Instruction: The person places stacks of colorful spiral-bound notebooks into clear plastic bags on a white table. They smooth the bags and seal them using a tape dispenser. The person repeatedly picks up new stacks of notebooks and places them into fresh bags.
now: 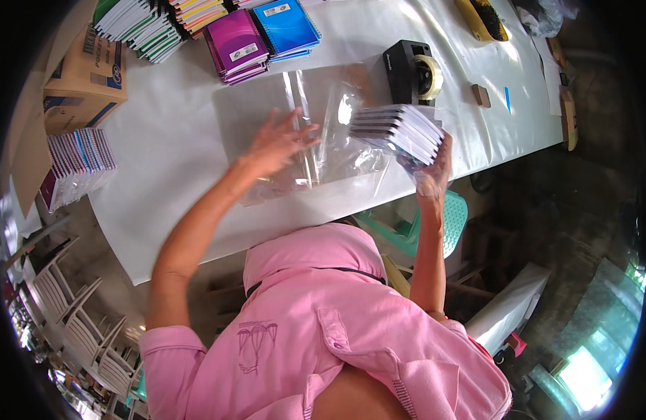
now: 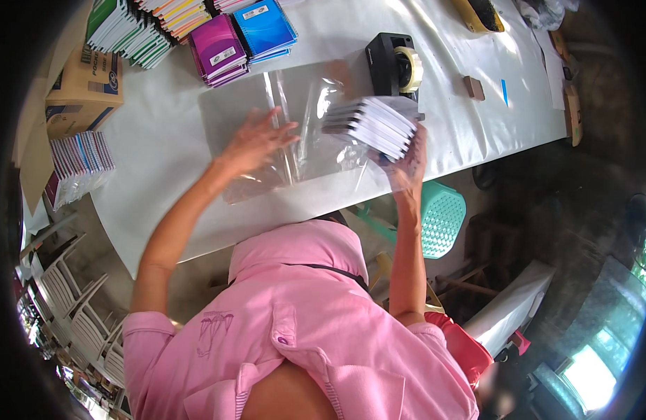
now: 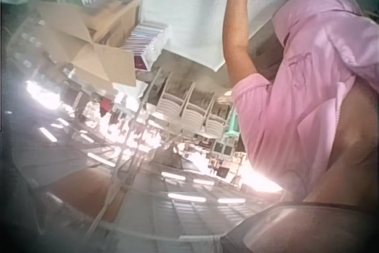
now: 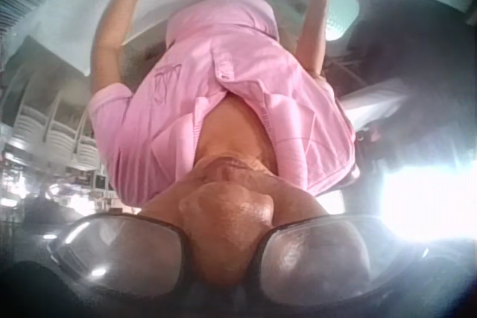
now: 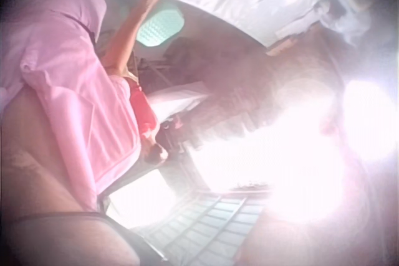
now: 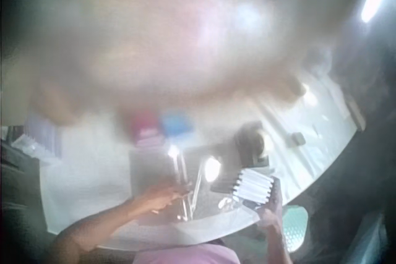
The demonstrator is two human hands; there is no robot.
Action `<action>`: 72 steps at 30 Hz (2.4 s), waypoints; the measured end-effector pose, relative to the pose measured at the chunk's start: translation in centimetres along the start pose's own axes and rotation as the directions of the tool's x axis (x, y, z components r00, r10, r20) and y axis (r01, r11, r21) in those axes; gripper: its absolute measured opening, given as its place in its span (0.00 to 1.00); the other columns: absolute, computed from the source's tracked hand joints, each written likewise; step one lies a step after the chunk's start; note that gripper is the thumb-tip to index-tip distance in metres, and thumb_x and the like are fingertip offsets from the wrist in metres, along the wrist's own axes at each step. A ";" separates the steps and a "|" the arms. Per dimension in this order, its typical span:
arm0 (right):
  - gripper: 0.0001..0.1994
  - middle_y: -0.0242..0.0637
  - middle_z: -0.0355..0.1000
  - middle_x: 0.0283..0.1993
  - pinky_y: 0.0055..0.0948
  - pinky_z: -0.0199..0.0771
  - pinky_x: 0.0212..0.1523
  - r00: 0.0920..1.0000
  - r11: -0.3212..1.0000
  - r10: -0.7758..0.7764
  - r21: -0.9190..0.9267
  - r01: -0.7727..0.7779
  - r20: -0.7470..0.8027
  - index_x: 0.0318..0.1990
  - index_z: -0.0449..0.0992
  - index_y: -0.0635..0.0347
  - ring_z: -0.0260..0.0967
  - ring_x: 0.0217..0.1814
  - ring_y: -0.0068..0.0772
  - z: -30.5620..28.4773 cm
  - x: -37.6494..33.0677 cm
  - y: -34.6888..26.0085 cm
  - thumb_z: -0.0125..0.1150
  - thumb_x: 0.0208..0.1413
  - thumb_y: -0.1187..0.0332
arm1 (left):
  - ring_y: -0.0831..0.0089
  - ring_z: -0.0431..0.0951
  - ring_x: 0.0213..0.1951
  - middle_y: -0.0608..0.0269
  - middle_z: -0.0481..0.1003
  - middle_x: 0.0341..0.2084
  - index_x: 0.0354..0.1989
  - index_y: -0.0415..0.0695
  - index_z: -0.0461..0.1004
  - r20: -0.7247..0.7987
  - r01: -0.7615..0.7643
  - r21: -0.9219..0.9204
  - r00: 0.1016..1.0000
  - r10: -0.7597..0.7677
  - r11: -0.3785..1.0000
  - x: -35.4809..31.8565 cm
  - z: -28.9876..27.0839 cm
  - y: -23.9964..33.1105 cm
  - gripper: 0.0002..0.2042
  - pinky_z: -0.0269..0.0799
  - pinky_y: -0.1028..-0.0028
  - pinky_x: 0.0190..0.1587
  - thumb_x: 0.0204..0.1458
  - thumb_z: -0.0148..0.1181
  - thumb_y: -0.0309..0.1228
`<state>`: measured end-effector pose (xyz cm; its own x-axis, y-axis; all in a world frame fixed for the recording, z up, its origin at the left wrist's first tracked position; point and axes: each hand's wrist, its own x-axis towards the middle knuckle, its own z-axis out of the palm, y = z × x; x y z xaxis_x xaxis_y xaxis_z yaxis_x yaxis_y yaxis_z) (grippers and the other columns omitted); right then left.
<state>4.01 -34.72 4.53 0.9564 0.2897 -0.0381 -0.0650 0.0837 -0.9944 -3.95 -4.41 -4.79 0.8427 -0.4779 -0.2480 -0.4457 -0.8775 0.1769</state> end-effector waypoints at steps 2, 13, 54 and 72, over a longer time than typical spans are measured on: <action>0.34 0.32 0.64 0.53 0.34 0.80 0.48 0.991 0.969 0.124 0.210 -0.132 0.050 0.58 0.59 0.57 0.67 0.53 0.30 3.2 0.6 -0.9 0.70 0.42 0.75 | 0.54 0.43 0.71 0.78 0.49 0.70 0.68 0.64 0.54 0.076 0.060 0.007 0.995 -0.061 0.998 -2.4 -2.2 -2.3 0.40 0.42 0.42 0.67 0.44 0.67 0.33; 0.32 0.46 0.71 0.52 0.35 0.69 0.55 0.863 0.968 0.022 -0.227 0.108 0.505 0.58 0.61 0.60 0.69 0.53 0.39 10.7 5.2 6.2 0.70 0.43 0.76 | 0.49 0.45 0.70 0.67 0.50 0.70 0.70 0.60 0.51 -0.080 0.546 -0.345 0.794 -0.603 0.764 -5.1 0.7 -0.2 0.40 0.44 0.41 0.66 0.46 0.54 0.19; 0.32 0.44 0.51 0.69 0.53 0.57 0.65 0.758 0.873 -0.207 -0.233 0.428 0.619 0.49 0.78 0.46 0.50 0.70 0.52 10.0 5.6 2.9 0.75 0.33 0.47 | 0.46 0.46 0.69 0.61 0.55 0.68 0.48 0.62 0.80 -0.655 0.069 -0.578 0.555 -0.513 0.813 -6.4 -4.2 1.8 0.27 0.58 0.53 0.65 0.32 0.76 0.31; 0.14 0.42 0.73 0.45 0.37 0.68 0.52 0.880 0.922 -0.137 -0.267 0.282 0.455 0.36 0.78 0.58 0.71 0.49 0.41 12.6 5.9 2.7 0.75 0.40 0.67 | 0.51 0.51 0.69 0.67 0.67 0.61 0.49 0.57 0.79 -0.715 -0.046 -0.505 0.581 -0.388 0.862 -4.2 -6.0 -1.0 0.24 0.55 0.55 0.66 0.39 0.73 0.31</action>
<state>5.90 -20.76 2.84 0.7208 0.6772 0.1478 0.2856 -0.0959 -0.9535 -5.24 -1.30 1.81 0.8788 0.0900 0.4686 -0.2706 -0.7149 0.6448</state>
